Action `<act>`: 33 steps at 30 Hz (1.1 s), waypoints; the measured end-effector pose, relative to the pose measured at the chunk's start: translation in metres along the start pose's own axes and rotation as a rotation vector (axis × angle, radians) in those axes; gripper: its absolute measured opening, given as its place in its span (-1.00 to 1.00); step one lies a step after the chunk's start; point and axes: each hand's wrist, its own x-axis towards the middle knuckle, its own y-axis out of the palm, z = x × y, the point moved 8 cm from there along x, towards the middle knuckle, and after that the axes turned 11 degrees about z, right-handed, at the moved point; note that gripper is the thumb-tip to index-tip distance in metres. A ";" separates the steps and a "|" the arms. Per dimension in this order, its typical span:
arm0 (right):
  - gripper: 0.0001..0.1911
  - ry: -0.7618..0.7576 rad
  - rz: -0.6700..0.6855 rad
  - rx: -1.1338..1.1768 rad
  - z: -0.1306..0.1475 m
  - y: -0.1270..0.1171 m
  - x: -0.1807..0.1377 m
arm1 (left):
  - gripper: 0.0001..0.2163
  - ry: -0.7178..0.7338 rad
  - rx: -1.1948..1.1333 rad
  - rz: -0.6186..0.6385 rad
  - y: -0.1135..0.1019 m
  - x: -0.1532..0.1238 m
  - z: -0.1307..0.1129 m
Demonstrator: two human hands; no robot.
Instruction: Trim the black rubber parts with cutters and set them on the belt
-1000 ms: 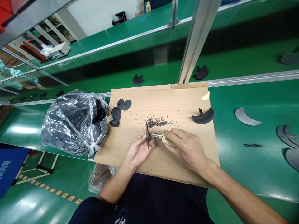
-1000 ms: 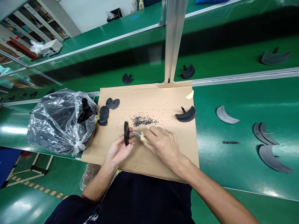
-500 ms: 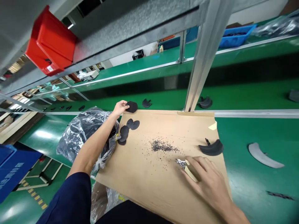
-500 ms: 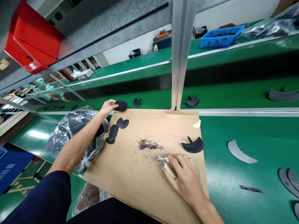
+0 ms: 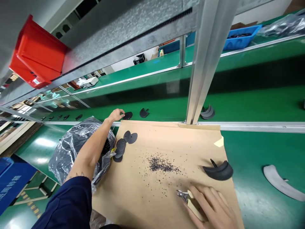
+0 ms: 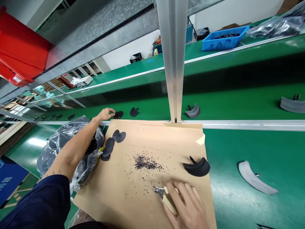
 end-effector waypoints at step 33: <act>-0.71 0.491 0.098 0.884 0.022 0.030 0.011 | -0.80 0.752 -1.207 0.184 0.099 -0.292 -0.175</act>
